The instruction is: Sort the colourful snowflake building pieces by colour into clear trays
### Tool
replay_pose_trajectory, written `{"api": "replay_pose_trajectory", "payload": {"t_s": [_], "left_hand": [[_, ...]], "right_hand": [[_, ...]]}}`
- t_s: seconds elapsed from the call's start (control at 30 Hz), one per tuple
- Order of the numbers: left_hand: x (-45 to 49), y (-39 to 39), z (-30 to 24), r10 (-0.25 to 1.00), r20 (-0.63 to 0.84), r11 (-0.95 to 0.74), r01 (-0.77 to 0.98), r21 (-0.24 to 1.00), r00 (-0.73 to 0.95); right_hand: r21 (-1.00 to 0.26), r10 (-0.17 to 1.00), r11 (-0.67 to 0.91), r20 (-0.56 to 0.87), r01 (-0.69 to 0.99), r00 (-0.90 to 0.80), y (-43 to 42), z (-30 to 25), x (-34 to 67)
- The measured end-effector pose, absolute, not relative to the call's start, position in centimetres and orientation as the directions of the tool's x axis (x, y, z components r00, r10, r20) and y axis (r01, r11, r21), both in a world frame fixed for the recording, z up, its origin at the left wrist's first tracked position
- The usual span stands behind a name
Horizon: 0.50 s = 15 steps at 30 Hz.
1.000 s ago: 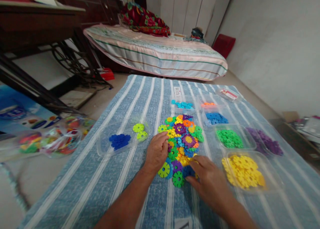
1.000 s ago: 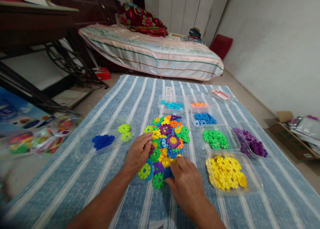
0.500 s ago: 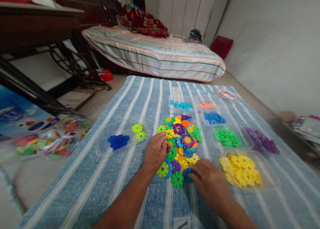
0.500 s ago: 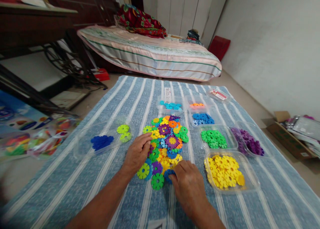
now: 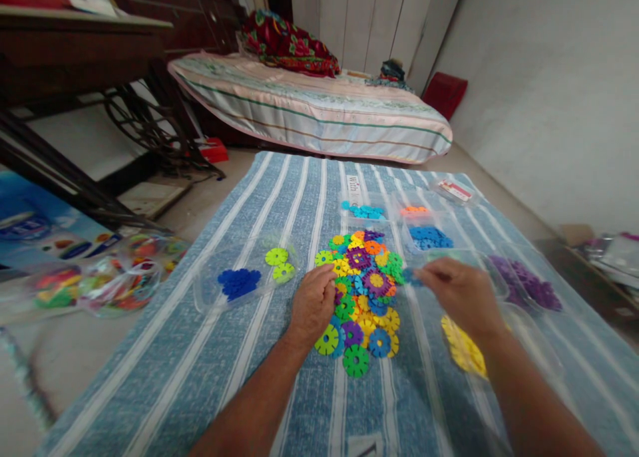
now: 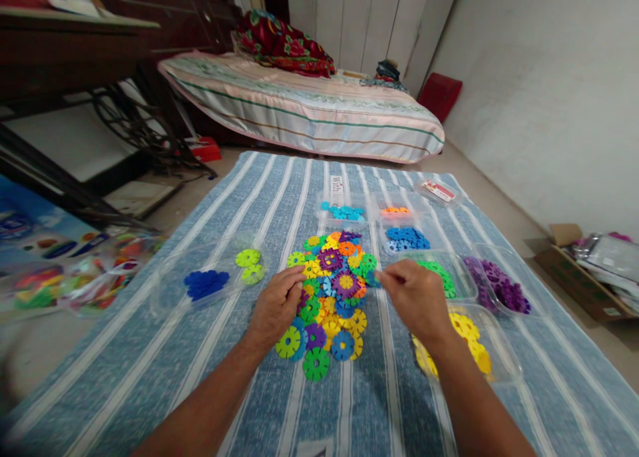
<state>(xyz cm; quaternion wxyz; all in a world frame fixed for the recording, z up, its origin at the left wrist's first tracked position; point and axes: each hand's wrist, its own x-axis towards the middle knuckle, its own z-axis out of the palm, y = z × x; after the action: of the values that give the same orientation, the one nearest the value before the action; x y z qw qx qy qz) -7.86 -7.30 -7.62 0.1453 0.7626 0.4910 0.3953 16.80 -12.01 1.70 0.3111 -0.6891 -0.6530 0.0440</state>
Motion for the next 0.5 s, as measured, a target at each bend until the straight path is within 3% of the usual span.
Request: {"api": "replay_pose_trajectory", "payload": {"t_s": [0.1,0.17,0.33,0.5], "left_hand": [[-7.9,-7.3,-7.6,0.862,0.466,-0.477,0.636,0.607,0.202],[-7.9,-7.3,-7.5,0.861,0.463,-0.479,0.636,0.604,0.209],[-7.9,-7.3,-7.5,0.859,0.464,-0.484,0.642,0.595,0.218],[-7.9,-7.3,-7.4,0.85,0.477,-0.495,0.645,0.582,0.222]], "right_hand": [[-0.349,0.786,-0.124,0.537,0.929,0.307,-9.7,2.2,18.9],[-0.27,0.774,-0.135,0.572,0.953,0.272,-9.4,1.5,18.9],[-0.214,0.903,0.232,0.409,0.949,-0.128,-11.9,-1.7,14.3],[-0.078,0.912,0.285,0.33,0.955,-0.245,-12.9,-3.6,11.1]]}}
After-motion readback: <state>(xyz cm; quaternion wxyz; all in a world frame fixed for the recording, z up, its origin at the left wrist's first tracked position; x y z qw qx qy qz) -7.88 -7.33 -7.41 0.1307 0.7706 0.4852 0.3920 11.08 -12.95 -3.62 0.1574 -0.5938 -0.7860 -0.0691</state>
